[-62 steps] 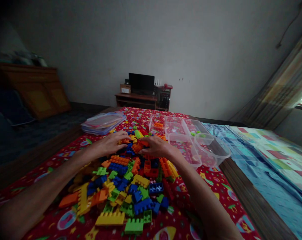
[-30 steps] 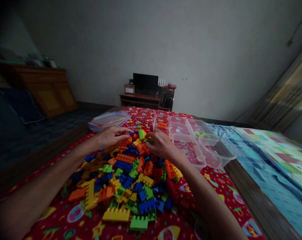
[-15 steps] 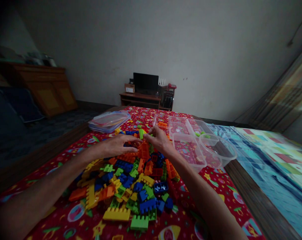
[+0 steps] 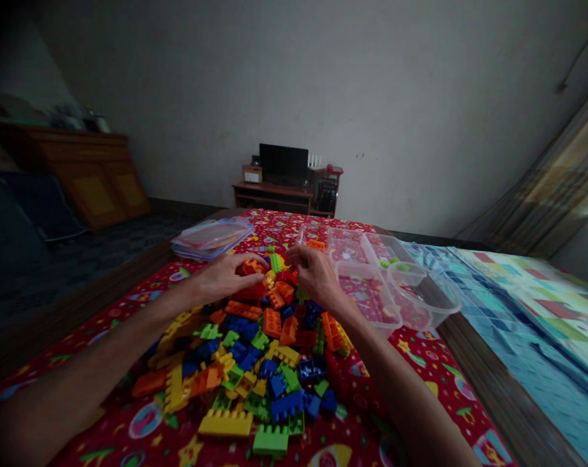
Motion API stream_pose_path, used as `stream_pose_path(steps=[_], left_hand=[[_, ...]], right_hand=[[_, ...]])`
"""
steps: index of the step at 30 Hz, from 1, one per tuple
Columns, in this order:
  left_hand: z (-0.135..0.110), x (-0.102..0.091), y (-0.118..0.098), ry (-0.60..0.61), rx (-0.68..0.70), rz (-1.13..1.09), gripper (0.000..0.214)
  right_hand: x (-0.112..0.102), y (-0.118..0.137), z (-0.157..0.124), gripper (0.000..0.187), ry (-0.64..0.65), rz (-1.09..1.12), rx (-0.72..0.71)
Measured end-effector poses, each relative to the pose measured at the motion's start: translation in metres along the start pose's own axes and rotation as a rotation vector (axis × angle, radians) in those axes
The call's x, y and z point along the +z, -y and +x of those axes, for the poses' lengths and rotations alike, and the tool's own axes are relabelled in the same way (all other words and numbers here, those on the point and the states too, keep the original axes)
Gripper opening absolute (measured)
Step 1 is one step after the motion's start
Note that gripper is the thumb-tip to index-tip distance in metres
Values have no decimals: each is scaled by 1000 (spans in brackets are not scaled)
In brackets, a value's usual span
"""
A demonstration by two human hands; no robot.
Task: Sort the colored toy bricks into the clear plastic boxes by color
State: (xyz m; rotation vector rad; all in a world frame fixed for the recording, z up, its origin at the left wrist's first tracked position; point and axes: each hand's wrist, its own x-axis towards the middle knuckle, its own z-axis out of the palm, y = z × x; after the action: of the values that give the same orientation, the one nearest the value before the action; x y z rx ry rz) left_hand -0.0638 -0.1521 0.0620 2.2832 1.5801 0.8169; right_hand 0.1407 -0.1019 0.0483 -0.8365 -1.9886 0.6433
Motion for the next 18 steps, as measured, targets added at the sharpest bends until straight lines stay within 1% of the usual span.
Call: stream_pose_path(steps=[3,6,8,11,14,16,18], left_hand=[[2,-11,8,-62,-24,-14,50],[3,-16,13,-123,-33,62,55],[4,-18,14,-124,-43,108,56],[4,-18,17,-65,-75,149,59],[4,-16,21,19,-79,166,59],[3,-13,22,92,-51,170,58],[1,-10,20,166,4,204,59]], right_hand=[[-7,-1,1,22,33,-113,39],[-8,3,-1,21,35,-212,12],[-7,6,-2,20,35,-232,-11],[-6,5,-2,21,32,-269,-16],[-6,-3,-5,24,47,-385,-42],[-5,-10,-9,28,70,-494,-90],[-3,-17,-12,35,130,-607,-99]])
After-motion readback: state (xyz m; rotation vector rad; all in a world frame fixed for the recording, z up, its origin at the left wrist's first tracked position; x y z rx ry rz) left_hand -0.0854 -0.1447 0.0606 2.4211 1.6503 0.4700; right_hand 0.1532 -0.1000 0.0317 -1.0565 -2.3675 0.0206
